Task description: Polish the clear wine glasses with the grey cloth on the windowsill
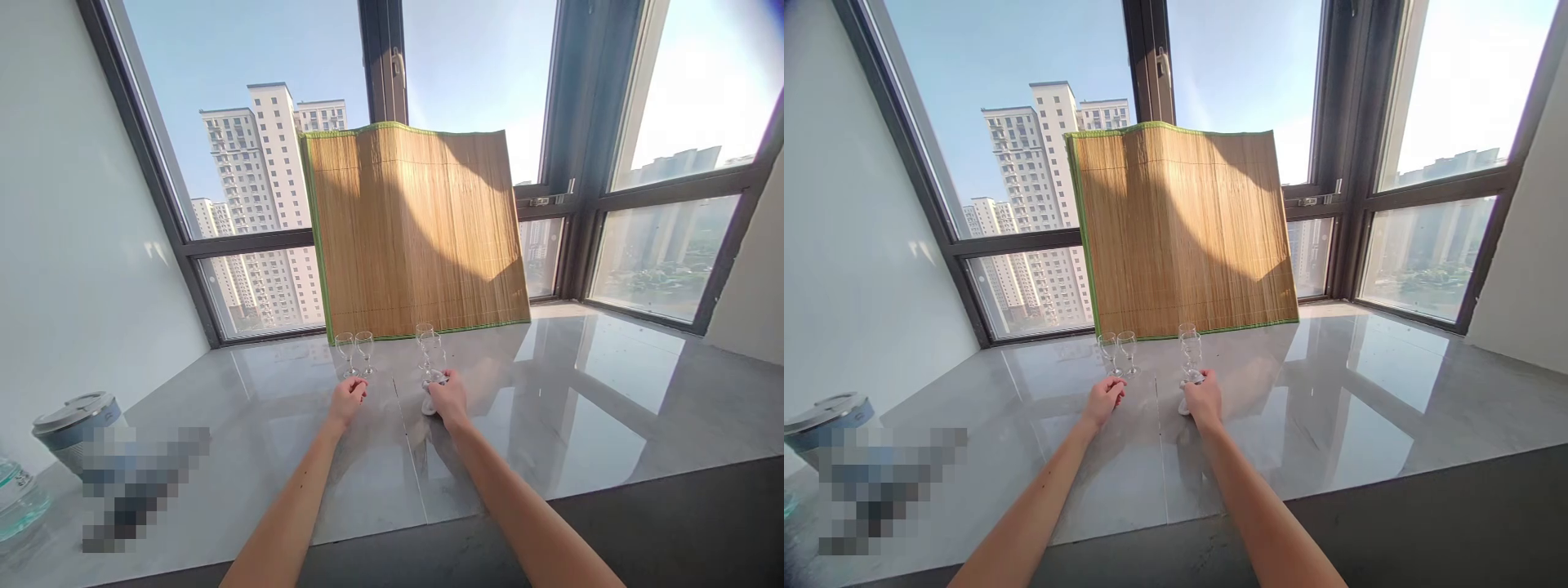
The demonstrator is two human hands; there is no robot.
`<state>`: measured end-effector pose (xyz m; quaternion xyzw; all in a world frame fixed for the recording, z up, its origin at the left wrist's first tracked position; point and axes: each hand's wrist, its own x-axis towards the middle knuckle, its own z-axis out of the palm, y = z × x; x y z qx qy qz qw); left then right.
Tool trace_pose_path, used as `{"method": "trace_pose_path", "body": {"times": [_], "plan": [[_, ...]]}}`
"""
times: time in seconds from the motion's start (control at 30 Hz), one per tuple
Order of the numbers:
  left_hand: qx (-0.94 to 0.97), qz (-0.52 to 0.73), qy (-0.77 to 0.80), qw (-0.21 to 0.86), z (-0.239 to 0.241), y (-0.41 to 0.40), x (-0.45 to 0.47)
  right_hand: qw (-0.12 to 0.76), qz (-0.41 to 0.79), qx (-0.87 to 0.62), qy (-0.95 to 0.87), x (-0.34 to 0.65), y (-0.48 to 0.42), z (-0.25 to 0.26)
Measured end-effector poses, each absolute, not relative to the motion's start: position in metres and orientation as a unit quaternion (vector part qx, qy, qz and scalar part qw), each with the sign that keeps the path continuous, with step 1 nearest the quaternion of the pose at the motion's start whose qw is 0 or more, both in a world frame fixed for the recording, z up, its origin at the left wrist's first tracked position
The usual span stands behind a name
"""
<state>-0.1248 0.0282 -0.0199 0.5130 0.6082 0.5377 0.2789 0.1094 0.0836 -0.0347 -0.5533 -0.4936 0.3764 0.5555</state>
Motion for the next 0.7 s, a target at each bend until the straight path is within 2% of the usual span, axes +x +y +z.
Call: {"method": "trace_pose_path", "body": {"times": [0.3,0.57,0.63,0.7], "plan": [[0.517,0.538,0.608,0.272,-0.025,0.033,-0.128,0.53,0.327,-0.621,-0.477,0.113,0.067,-0.021],[0.517,0.532,0.619,0.259,-0.024,0.033,-0.125,0.62,0.275,-0.608,-0.412,0.143,0.002,-0.023],[0.519,0.531,0.623,0.247,-0.024,0.032,-0.125,0.637,0.3,-0.565,-0.43,0.139,-0.02,-0.023],[0.517,0.536,0.625,0.236,-0.024,0.031,-0.126,0.595,0.38,-0.5,-0.502,0.122,-0.032,-0.019]]}}
